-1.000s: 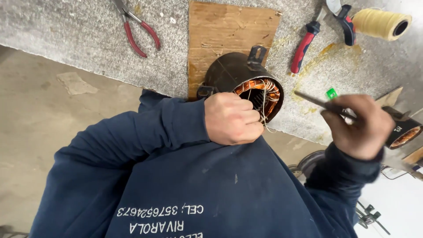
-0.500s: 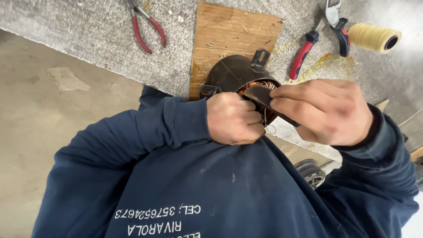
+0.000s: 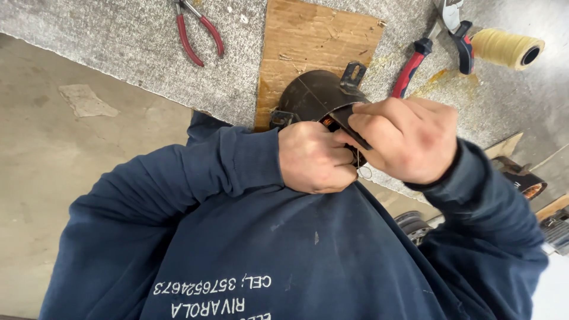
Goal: Repairing an electric motor by lacing and securing copper windings with string.
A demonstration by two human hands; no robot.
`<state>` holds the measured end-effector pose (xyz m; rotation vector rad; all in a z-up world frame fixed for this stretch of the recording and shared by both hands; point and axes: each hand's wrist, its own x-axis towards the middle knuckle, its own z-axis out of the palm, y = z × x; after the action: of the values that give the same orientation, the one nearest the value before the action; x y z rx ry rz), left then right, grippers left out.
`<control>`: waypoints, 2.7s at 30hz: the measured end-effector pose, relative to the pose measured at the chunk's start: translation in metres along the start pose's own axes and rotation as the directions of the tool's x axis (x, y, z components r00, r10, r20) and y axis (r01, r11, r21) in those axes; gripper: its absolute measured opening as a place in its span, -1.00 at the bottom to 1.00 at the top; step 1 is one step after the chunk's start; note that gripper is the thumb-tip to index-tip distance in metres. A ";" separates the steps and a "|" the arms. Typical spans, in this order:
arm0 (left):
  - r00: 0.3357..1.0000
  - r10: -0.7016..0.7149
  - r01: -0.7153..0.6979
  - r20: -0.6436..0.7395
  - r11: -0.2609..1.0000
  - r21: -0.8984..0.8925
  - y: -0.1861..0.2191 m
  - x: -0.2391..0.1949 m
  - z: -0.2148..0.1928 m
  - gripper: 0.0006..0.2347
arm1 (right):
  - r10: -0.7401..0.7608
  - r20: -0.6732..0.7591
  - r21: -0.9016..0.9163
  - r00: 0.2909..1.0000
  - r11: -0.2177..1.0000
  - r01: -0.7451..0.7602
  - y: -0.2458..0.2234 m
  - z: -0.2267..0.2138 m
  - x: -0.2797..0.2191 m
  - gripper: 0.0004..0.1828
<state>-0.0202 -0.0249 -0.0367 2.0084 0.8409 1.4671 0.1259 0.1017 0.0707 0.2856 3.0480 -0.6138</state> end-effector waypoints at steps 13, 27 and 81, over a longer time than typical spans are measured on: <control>0.997 0.027 -0.029 0.070 0.999 0.030 0.000 0.004 0.002 -0.86 | 0.226 -0.078 -0.040 0.971 0.972 -0.230 -0.007 0.000 -0.032 -0.64; 0.992 0.030 -0.030 0.125 1.000 0.000 0.000 0.012 -0.003 -0.85 | 0.302 -0.159 -0.079 0.940 0.945 -0.317 -0.019 -0.008 -0.032 -0.63; 0.814 -0.468 0.554 0.343 0.803 -0.219 0.034 0.050 -0.008 -0.76 | 0.495 -0.698 0.189 0.518 0.824 -0.533 -0.068 0.087 -0.128 -0.67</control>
<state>-0.0107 -0.0113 0.0220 1.5299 0.8845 0.9138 0.2375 -0.0156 0.0228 1.7717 3.3123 -0.4330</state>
